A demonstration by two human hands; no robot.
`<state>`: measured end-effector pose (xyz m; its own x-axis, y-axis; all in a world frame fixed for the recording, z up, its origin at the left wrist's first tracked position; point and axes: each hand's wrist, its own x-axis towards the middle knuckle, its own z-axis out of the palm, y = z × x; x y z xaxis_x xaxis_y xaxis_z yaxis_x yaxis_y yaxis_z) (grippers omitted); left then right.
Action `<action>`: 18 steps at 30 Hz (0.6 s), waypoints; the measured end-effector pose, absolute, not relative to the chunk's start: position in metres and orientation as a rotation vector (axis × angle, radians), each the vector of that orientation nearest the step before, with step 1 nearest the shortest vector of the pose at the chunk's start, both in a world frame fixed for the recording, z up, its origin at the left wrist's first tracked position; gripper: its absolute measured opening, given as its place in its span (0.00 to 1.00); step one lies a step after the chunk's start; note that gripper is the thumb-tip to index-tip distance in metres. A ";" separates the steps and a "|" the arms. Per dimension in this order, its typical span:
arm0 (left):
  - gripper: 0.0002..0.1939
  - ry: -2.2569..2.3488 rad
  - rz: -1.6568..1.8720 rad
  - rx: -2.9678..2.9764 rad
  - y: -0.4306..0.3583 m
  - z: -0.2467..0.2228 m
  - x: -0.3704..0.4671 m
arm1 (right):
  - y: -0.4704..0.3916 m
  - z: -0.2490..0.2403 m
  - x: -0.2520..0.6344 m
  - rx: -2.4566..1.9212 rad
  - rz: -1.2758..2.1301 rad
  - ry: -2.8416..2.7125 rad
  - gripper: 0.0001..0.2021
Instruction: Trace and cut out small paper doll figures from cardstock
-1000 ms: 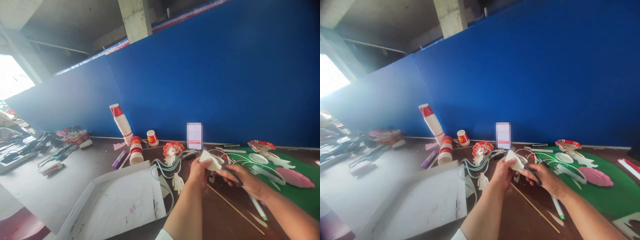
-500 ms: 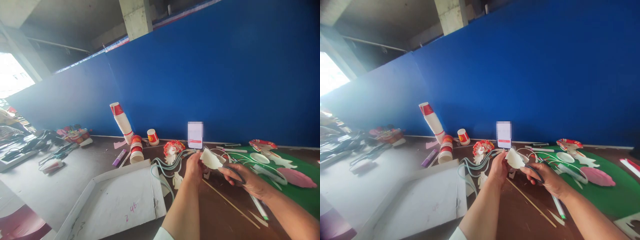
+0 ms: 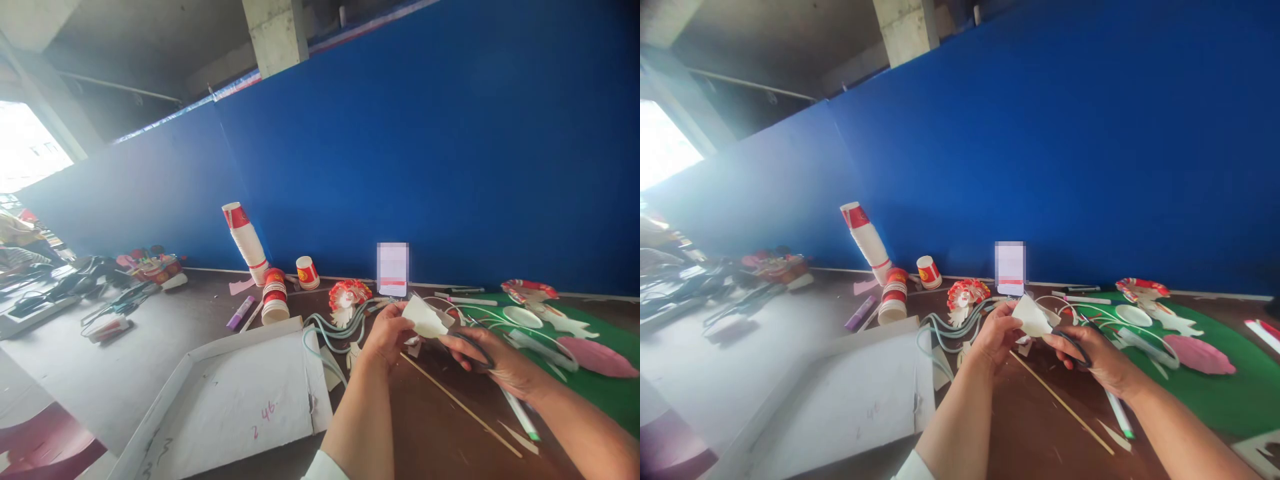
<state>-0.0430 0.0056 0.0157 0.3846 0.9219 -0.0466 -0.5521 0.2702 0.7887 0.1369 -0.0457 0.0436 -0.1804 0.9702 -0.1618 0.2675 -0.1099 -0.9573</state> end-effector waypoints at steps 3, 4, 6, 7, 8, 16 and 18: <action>0.23 0.555 1.058 0.794 0.006 0.017 -0.045 | -0.044 0.042 0.139 -1.409 1.335 -1.496 0.24; 0.23 0.543 1.048 0.801 0.006 0.018 -0.046 | -0.043 0.041 0.141 -1.413 1.338 -1.507 0.24; 0.23 0.516 1.026 0.812 0.008 0.018 -0.049 | -0.042 0.041 0.144 -1.420 1.346 -1.536 0.24; 0.23 0.503 1.017 0.819 0.009 0.018 -0.052 | -0.042 0.042 0.145 -1.418 1.348 -1.555 0.24; 0.23 0.492 1.008 0.828 0.010 0.017 -0.054 | -0.042 0.042 0.146 -1.415 1.349 -1.573 0.24; 0.26 0.463 0.976 0.857 0.016 0.012 -0.067 | -0.043 0.043 0.150 -1.389 1.405 -1.583 0.24; 0.25 0.476 0.975 0.844 0.017 0.011 -0.067 | -0.042 0.041 0.151 -1.387 1.412 -1.564 0.23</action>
<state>-0.0673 0.0167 0.0108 0.4985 0.8668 0.0110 -0.5248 0.2917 0.7997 0.1511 -0.0424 0.0409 -0.2660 0.9432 -0.1990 0.2936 -0.1173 -0.9487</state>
